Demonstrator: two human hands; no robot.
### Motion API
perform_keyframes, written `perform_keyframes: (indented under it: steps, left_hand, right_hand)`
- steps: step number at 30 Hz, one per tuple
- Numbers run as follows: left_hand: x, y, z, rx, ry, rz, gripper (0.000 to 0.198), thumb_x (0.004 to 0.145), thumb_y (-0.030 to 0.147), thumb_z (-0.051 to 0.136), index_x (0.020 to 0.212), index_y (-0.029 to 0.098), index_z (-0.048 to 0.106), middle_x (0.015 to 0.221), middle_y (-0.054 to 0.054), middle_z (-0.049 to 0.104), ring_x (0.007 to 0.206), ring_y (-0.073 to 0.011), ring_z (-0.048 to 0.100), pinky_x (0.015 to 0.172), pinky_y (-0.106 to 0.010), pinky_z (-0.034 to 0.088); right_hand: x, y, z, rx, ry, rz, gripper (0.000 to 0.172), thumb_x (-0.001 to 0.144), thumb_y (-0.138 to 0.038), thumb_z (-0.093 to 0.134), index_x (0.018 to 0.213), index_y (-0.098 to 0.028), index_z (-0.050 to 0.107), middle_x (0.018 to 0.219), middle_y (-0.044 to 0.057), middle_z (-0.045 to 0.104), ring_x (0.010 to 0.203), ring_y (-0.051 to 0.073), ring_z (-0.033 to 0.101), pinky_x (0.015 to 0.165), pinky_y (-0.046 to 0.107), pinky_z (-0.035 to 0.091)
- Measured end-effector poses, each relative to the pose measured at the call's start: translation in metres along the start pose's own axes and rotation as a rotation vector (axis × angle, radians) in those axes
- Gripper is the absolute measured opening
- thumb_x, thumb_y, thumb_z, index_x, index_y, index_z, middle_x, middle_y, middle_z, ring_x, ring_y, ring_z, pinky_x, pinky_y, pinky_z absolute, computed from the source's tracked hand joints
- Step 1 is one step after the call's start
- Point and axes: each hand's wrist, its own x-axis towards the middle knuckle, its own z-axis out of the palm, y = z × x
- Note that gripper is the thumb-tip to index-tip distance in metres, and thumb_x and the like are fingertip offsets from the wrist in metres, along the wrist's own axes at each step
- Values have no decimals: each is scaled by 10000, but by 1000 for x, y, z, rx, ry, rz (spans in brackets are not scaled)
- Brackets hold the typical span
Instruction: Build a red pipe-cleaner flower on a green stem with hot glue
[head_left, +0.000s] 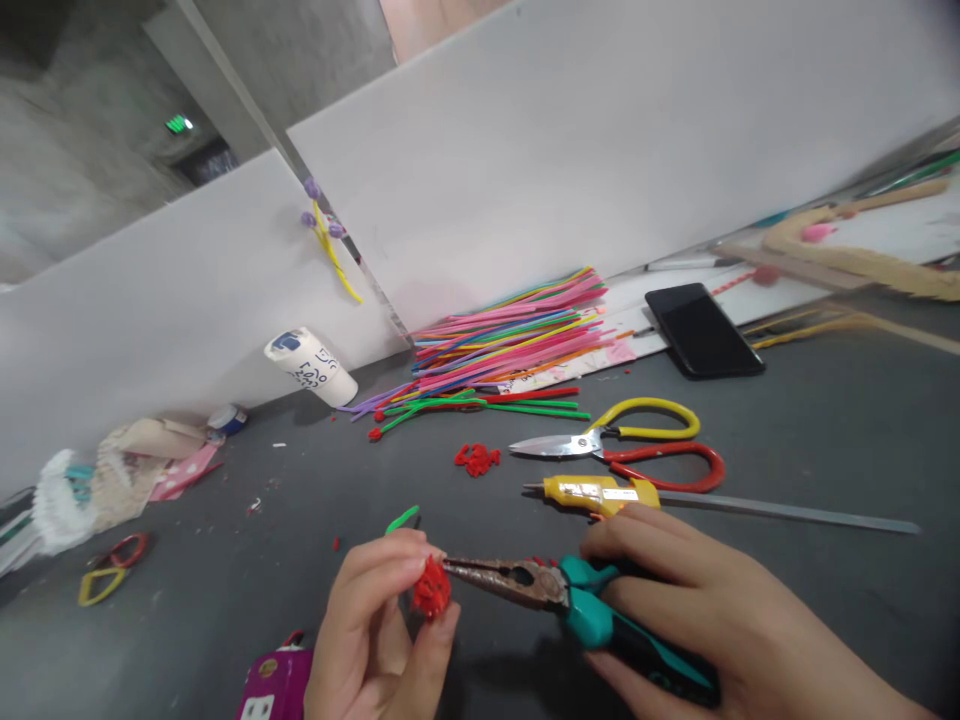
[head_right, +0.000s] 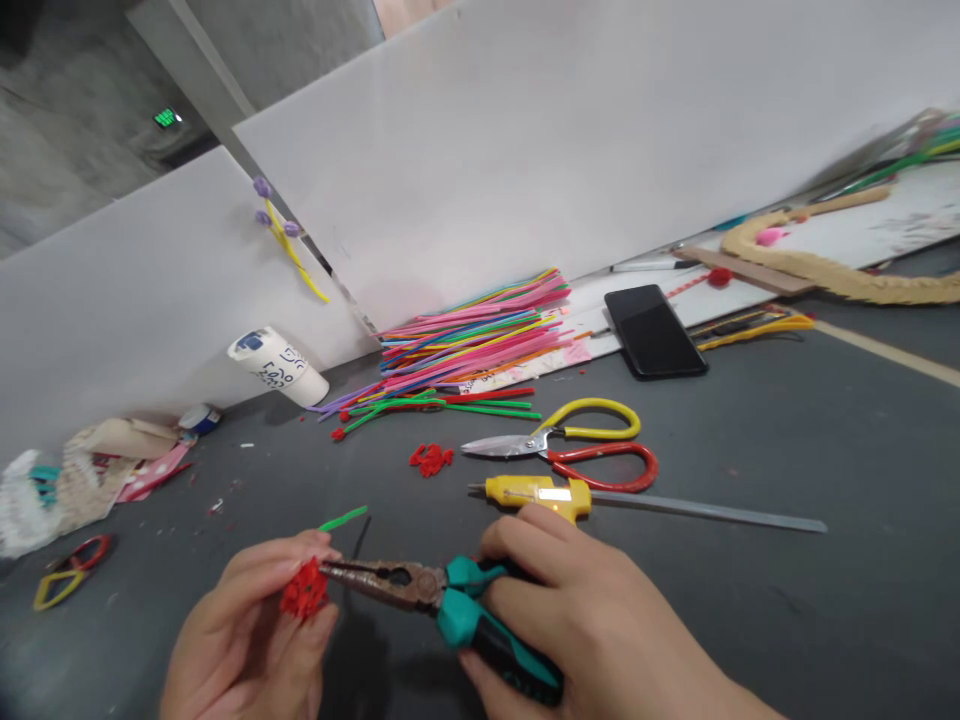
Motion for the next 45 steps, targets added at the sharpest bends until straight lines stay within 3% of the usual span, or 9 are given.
perform_keyframes:
  steps: [14, 17, 22, 25, 30, 34, 38, 42, 45]
  left_hand:
    - [1, 5, 2, 14, 13, -38, 349, 703, 5, 667, 990, 199, 700, 888, -17, 685, 851, -157, 652, 810, -266, 555]
    - [2, 4, -2, -15, -32, -82, 350, 701, 39, 703, 1004, 213, 708, 882, -20, 702, 859, -167, 660, 816, -271, 556]
    - [-2, -1, -18, -227, -130, -278, 403, 769, 344, 706, 1131, 168, 678, 978, -82, 733, 981, -223, 672, 902, -295, 534]
    - [-2, -1, -23, -249, -119, -350, 299, 806, 322, 672, 1070, 185, 706, 982, -70, 736, 1012, -213, 667, 889, -268, 537]
    - [9, 5, -18, -330, -208, -405, 186, 795, 314, 687, 949, 216, 721, 777, -20, 713, 820, -154, 657, 886, -269, 526]
    - [12, 7, -16, -321, -217, -411, 217, 779, 271, 710, 993, 236, 696, 782, -5, 723, 789, -131, 652, 922, -261, 495]
    - [11, 3, -19, -300, -224, -329, 190, 769, 272, 714, 953, 225, 701, 779, -15, 729, 764, -148, 661, 932, -310, 493]
    - [12, 2, -19, -266, -214, -273, 172, 763, 262, 717, 929, 217, 719, 747, -29, 735, 724, -166, 670, 895, -345, 518]
    - [12, 2, -18, -273, -213, -275, 168, 773, 252, 709, 938, 219, 717, 760, -19, 736, 741, -154, 669, 913, -321, 508]
  right_hand:
    - [3, -2, 0, 7, 16, -59, 209, 821, -168, 516, 684, -240, 657, 777, 24, 642, 684, 143, 616, 631, 229, 511]
    - [7, -6, -5, -27, -7, -64, 209, 803, -140, 528, 687, -233, 675, 744, 22, 645, 671, 144, 622, 638, 227, 524]
    - [15, -10, -17, -112, -33, -81, 210, 803, -129, 550, 645, -216, 658, 770, 36, 659, 705, 149, 639, 682, 224, 548]
    - [16, -10, -19, -126, -34, -102, 215, 798, -120, 544, 643, -213, 661, 738, 37, 644, 684, 154, 636, 672, 229, 551]
    - [12, -9, -16, -135, -42, -125, 213, 796, -114, 529, 707, -220, 691, 736, 40, 646, 698, 165, 638, 681, 247, 551]
    - [11, -8, -11, -124, 29, -151, 230, 798, -151, 510, 633, -221, 655, 739, 48, 646, 682, 170, 631, 637, 252, 539]
    - [12, -8, -11, -149, 14, -134, 223, 783, -137, 525, 608, -222, 634, 735, 43, 646, 680, 169, 633, 617, 240, 527]
    - [8, -6, -9, -102, 68, -133, 178, 794, -166, 535, 721, -241, 680, 820, 51, 666, 777, 188, 648, 670, 259, 529]
    - [6, -4, -7, -82, 61, -111, 165, 780, -164, 543, 681, -241, 649, 854, 45, 665, 808, 184, 648, 740, 271, 528]
